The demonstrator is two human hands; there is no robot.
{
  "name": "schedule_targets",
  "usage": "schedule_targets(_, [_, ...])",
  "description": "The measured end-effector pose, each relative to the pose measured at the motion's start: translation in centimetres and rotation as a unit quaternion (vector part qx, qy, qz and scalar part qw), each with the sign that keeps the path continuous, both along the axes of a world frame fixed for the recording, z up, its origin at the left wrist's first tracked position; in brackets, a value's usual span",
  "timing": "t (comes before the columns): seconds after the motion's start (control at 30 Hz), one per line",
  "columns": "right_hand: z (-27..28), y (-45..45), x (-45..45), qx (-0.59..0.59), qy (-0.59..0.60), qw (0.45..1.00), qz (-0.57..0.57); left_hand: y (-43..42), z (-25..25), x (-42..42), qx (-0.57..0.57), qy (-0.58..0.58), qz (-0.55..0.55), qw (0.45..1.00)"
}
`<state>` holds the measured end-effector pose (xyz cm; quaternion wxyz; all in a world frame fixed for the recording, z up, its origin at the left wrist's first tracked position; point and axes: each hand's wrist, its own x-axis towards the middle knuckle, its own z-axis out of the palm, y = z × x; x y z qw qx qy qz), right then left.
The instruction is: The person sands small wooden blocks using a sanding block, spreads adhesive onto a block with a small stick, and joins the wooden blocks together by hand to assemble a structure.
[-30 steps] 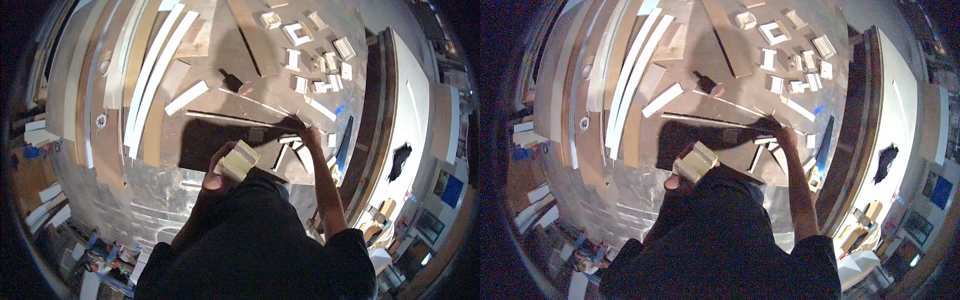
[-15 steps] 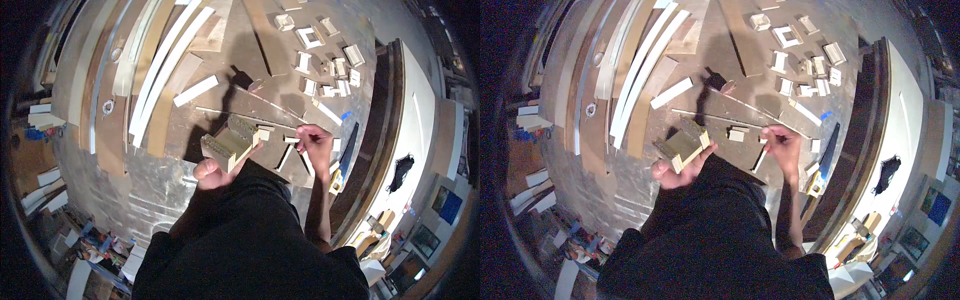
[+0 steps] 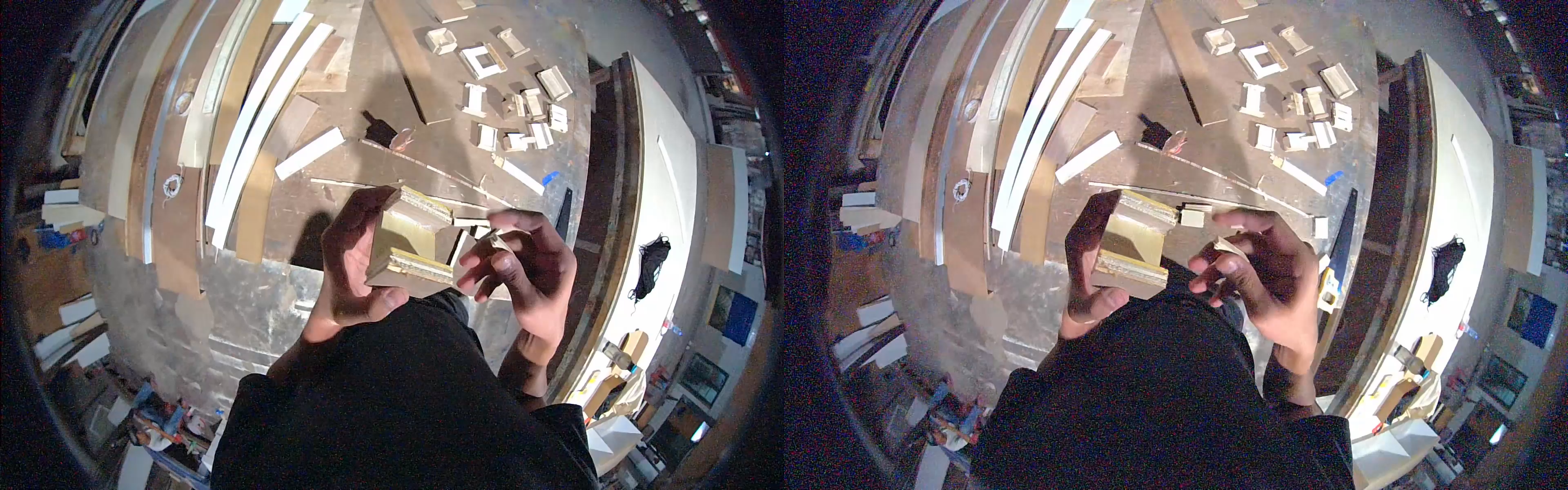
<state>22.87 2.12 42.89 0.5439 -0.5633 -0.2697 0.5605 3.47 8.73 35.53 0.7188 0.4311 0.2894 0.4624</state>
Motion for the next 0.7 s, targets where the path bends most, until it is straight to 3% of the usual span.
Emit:
schedule_targets(0.1, [-0.6,-1.4,0.2,0.008,-0.103,0.995,0.01,0.2,-0.4,-0.5,0.088,-0.003,-0.047,0.995])
schedule_targets(0.13, [-1.4,-1.9,0.3,0.058,-0.206,0.977,-0.009,-0.2,-0.2,-0.5,0.108,-0.006,-0.038,0.993])
schedule_targets(0.17, [-1.8,-2.2,0.4,0.057,-0.208,0.976,-0.013,-0.4,-0.1,-0.5,0.127,-0.009,-0.029,0.991])
schedule_targets(0.23, [-2.0,-2.2,0.5,0.222,-0.31,0.925,-0.004,-0.4,0.1,-0.6,0.171,0.004,-0.018,0.985])
schedule_targets(0.3, [-1.0,-2.8,0.0,0.192,-0.314,0.93,-0.007,0.1,0.5,-0.8,0.204,0.022,-0.091,0.974])
schedule_targets(0.43, [0.7,-4.7,-1.5,0.108,-0.303,0.947,-0.007,-0.7,0.8,-1.0,0.196,0.068,-0.119,0.971])
schedule_targets(0.5, [0.5,-5.0,-3.0,0.134,-0.248,0.945,-0.168,-1.4,0.7,-0.7,0.18,0.045,-0.124,0.975])
schedule_targets(0.53, [0.5,-5.3,-2.5,0.134,-0.248,0.944,-0.172,-1.8,0.7,-0.5,0.164,0.022,-0.125,0.978])
schedule_targets(0.63, [1.0,-5.3,0.5,0.304,-0.515,0.801,-0.011,-3.1,0.9,0.4,0.148,-0.044,-0.103,0.983])
schedule_targets(0.7, [1.0,-5.5,0.7,0.326,-0.521,0.789,-0.019,-3.1,0.5,0.6,0.218,-0.037,-0.101,0.97])
